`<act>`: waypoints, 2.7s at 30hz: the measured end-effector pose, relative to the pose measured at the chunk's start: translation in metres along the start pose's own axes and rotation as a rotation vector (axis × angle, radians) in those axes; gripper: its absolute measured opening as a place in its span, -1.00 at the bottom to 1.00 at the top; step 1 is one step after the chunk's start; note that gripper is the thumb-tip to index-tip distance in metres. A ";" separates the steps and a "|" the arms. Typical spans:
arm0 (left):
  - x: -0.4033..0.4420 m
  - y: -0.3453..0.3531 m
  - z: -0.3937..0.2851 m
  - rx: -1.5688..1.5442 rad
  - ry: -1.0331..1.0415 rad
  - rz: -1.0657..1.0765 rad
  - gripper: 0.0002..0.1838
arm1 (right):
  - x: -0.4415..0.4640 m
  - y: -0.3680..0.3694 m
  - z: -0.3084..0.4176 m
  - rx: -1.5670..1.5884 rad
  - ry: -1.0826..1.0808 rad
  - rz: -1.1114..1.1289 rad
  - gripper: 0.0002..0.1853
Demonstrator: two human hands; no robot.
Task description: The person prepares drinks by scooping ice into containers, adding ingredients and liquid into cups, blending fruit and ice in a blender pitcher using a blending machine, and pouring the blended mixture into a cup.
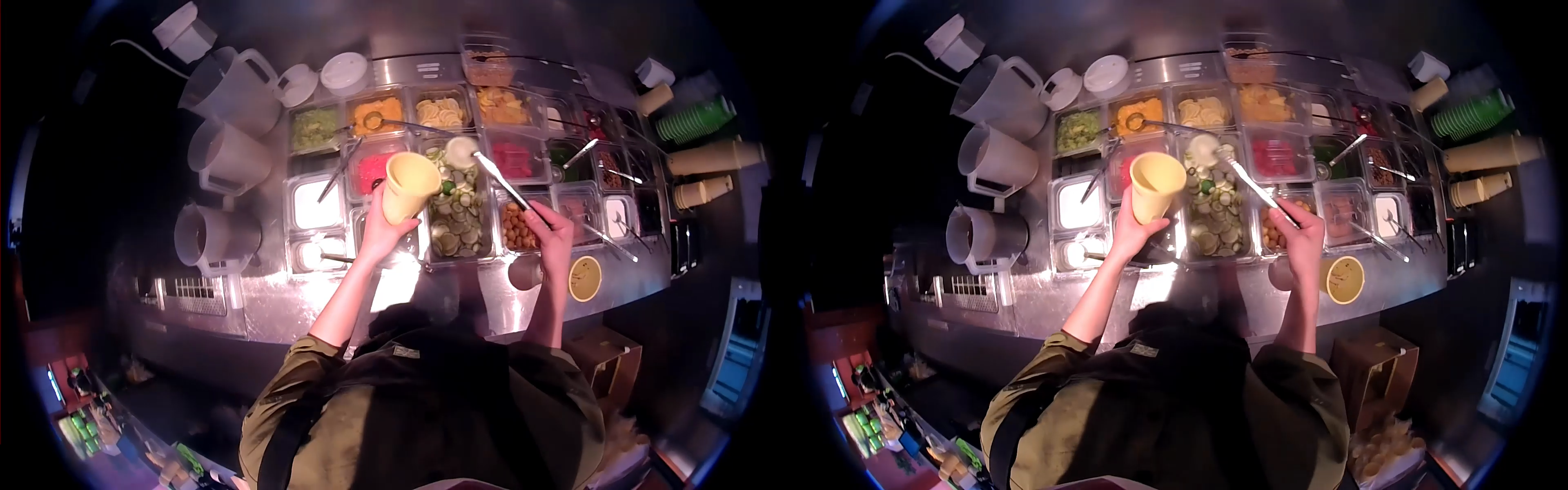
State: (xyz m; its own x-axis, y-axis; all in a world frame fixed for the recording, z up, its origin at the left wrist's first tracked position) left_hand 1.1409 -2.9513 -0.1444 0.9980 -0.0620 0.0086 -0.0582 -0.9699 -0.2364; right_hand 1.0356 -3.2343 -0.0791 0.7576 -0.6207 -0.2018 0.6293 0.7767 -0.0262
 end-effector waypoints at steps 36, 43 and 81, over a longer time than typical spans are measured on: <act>-0.018 -0.049 0.041 -0.017 -0.070 -0.208 -0.46 | 0.193 0.234 -0.079 -1.161 -0.676 0.016 -0.79; -0.019 -0.046 0.053 0.006 -0.088 -0.165 -0.28 | 0.197 0.215 -0.075 -1.108 -0.483 -0.089 -0.71; -0.053 -0.070 -0.016 0.171 0.037 -0.358 -0.20 | 0.012 0.088 -0.015 0.054 -0.023 0.370 -0.72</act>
State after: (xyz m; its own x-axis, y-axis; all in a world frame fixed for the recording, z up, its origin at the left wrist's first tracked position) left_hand 1.0916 -2.8840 -0.1125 0.9527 0.2617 0.1547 0.3015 -0.8784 -0.3708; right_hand 1.0970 -3.1720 -0.0985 0.9387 -0.3022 -0.1661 0.3204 0.9423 0.0966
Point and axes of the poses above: each hand's wrist, its own x-axis towards the middle knuckle, its own y-axis out of the palm, z = x × y, the point moved 9 cm from there along x, towards the middle knuckle, and after that the axes turned 13 degrees about -z, right-handed, at the moved point
